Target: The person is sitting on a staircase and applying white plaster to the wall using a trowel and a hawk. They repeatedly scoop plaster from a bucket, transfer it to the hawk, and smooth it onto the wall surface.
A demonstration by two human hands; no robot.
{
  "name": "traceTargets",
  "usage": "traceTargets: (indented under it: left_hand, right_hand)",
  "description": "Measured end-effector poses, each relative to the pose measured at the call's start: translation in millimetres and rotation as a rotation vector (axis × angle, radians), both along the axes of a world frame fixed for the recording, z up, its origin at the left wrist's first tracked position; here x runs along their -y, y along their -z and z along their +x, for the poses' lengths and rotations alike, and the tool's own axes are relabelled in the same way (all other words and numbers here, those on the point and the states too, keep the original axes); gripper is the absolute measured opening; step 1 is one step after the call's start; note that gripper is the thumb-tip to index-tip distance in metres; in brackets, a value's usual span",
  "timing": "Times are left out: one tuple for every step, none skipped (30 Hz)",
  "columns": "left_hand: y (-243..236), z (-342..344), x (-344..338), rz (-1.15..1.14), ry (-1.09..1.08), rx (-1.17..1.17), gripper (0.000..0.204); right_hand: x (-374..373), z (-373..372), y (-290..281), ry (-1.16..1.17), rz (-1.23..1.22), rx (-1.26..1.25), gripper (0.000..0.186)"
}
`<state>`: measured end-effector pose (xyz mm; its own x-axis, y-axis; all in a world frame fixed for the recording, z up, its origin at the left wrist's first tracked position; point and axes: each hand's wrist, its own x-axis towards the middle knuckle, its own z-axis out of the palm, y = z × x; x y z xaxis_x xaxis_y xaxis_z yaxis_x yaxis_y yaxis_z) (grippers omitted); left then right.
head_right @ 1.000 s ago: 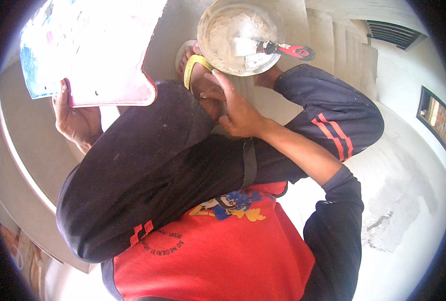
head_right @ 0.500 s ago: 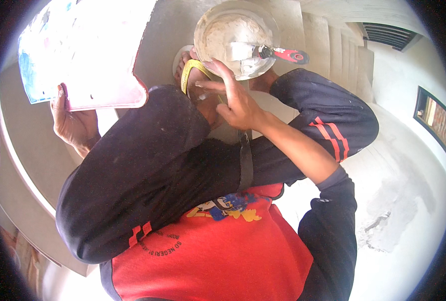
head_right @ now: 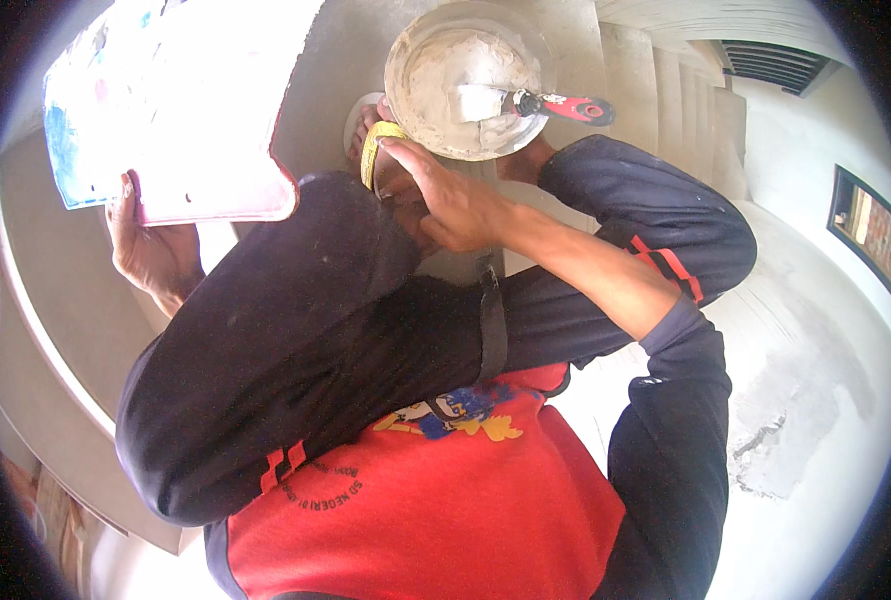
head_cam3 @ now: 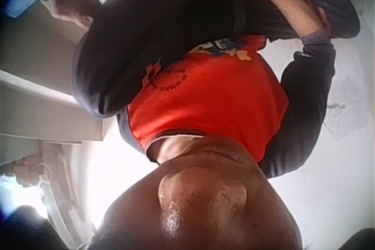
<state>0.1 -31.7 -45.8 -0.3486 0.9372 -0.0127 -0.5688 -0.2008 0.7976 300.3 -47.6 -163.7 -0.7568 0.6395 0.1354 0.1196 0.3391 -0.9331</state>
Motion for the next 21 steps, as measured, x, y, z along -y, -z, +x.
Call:
traceTargets:
  left_hand:
    - [1, 0, 0, 0.036, 0.032, -0.029, 0.019]
    - [2, -1, -1, 0.072, 0.064, -0.057, 0.019]
    - [2, -1, 0, 0.107, 0.093, -0.088, 0.019]
    - [1, 0, 0, 0.102, 0.098, -0.072, 0.019]
    - [-2, 1, 0, 0.098, 0.102, -0.056, 0.020]
    - [-3, 3, -1, 0.095, 0.107, -0.036, 0.020]
    - [-3, 3, -2, 0.088, 0.117, -0.033, 0.020]
    - [-2, 1, -2, 0.082, 0.126, -0.030, 0.020]
    - [-2, 0, -2, 0.075, 0.136, -0.029, 0.020]
    - [-1, -2, -1, 0.071, 0.125, -0.030, 0.020]
    - [0, -4, 1, 0.068, 0.114, -0.032, 0.020]
    - [1, -4, 0, 0.070, 0.110, -0.031, 0.020]
    - [-1, -1, -2, 0.057, 0.107, -0.006, 0.020]
    - [-3, 3, -3, 0.044, 0.103, 0.018, 0.020]
    - [-5, 4, -3, 0.033, 0.092, 0.040, 0.020]
    - [-5, 4, -2, 0.045, 0.096, 0.033, 0.020]
    - [-5, 3, -2, 0.056, 0.101, 0.027, 0.020]
    - [-5, 1, -1, 0.066, 0.105, 0.023, 0.020]
    - [-5, -1, 0, 0.062, 0.107, 0.018, 0.020]
    - [-4, -4, 1, 0.059, 0.108, 0.012, 0.019]
    - [-3, -6, 1, 0.060, 0.108, 0.011, 0.019]
  right_hand:
    - [1, 2, 2, -0.003, -0.062, -0.012, 0.086]
    - [3, 6, 7, -0.006, -0.124, -0.024, 0.087]
    - [4, 9, 8, 0.004, -0.194, -0.057, 0.087]
    - [5, 12, 8, 0.015, -0.263, -0.092, 0.088]
    - [6, 16, 6, 0.043, -0.338, -0.147, 0.089]
    - [8, 19, 3, 0.072, -0.412, -0.199, 0.091]
    - [11, 20, 4, 0.112, -0.379, -0.238, 0.093]
    - [16, 20, 5, 0.151, -0.345, -0.277, 0.096]
    - [18, 20, 3, 0.190, -0.311, -0.318, 0.100]
    - [19, 16, 1, 0.206, -0.350, -0.375, 0.095]
    - [21, 6, 0, 0.223, -0.388, -0.432, 0.092]
    - [21, -4, -2, 0.245, -0.420, -0.488, 0.089]
    - [22, -14, 0, 0.269, -0.465, -0.520, 0.086]
    - [21, -17, 3, 0.255, -0.369, -0.381, 0.086]
    - [19, -19, 7, 0.231, -0.273, -0.243, 0.087]
    - [20, -22, 11, 0.207, -0.177, -0.105, 0.087]
    - [23, -24, 12, 0.229, -0.155, -0.098, 0.085]
    - [26, -23, 8, 0.215, -0.315, -0.215, 0.085]
    - [29, -21, 4, 0.199, -0.474, -0.331, 0.084]
    - [30, -18, 1, 0.181, -0.633, -0.448, 0.084]
    - [32, -12, 3, 0.176, -0.562, -0.396, 0.084]
